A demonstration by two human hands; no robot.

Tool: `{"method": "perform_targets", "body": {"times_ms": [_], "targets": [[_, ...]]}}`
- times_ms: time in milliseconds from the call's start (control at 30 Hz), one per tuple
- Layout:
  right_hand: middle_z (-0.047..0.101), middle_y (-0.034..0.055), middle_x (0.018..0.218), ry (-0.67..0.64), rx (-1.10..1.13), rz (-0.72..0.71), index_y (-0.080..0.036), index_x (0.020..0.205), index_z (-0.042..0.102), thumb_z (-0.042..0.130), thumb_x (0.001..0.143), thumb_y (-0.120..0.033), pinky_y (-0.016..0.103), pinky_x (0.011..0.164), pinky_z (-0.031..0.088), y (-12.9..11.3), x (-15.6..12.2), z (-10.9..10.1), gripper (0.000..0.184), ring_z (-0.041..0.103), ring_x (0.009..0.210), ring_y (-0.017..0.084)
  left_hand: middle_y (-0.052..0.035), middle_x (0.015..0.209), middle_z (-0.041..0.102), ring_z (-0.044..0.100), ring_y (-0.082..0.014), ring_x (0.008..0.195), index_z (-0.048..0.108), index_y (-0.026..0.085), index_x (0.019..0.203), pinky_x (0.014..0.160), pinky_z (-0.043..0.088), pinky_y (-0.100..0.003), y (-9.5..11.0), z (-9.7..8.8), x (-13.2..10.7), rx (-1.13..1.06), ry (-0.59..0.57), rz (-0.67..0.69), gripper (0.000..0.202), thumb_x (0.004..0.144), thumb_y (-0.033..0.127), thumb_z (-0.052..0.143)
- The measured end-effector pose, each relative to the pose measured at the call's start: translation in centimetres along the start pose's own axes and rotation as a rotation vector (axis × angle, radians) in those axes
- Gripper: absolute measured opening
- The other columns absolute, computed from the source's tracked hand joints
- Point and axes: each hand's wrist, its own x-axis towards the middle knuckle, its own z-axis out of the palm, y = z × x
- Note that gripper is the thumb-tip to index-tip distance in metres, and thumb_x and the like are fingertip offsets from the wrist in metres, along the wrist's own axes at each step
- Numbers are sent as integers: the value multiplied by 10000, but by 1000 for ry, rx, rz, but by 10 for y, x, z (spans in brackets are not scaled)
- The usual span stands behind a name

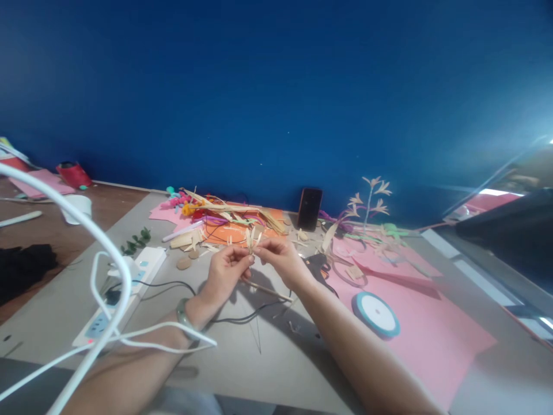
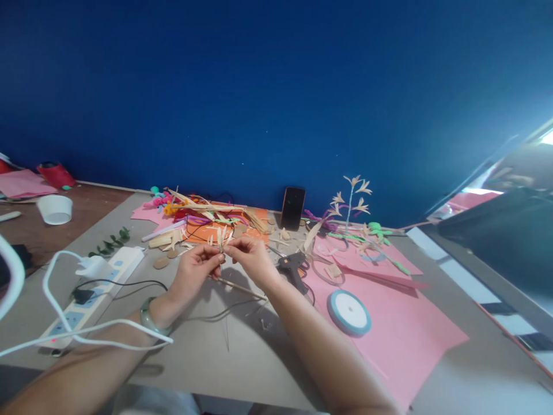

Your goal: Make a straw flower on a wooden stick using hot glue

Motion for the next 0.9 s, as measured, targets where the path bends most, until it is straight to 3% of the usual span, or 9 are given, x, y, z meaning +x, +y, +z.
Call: {"method": "perform_targets", "body": {"times_ms": [267,600,900], "targets": [[515,-48,526,97,-96,25,-173,598,590,678,715,-328,246,556,380,-4,-4,4,213,452,513,93,42,539,605,592,-102,443,620,127,926,441,491,-193,3,3,-2,46,13,40,343,679,326,751],[527,-38,490,114,-90,53,-171,607,629,653,728,-304,241,539,398,-11,-7,9,182,475,499,100,18,583,631,604,-107,457,657,131,905,449,496,-193,-3,1,-3,88,28,66,314,679,330,748],[543,-31,488,114,-90,40,-169,651,667,691,728,-388,244,507,406,-5,-8,12,233,480,468,101,7,608,644,615,-114,480,656,144,898,467,493,-196,-7,-4,-2,191,11,126,245,742,331,682]]}}
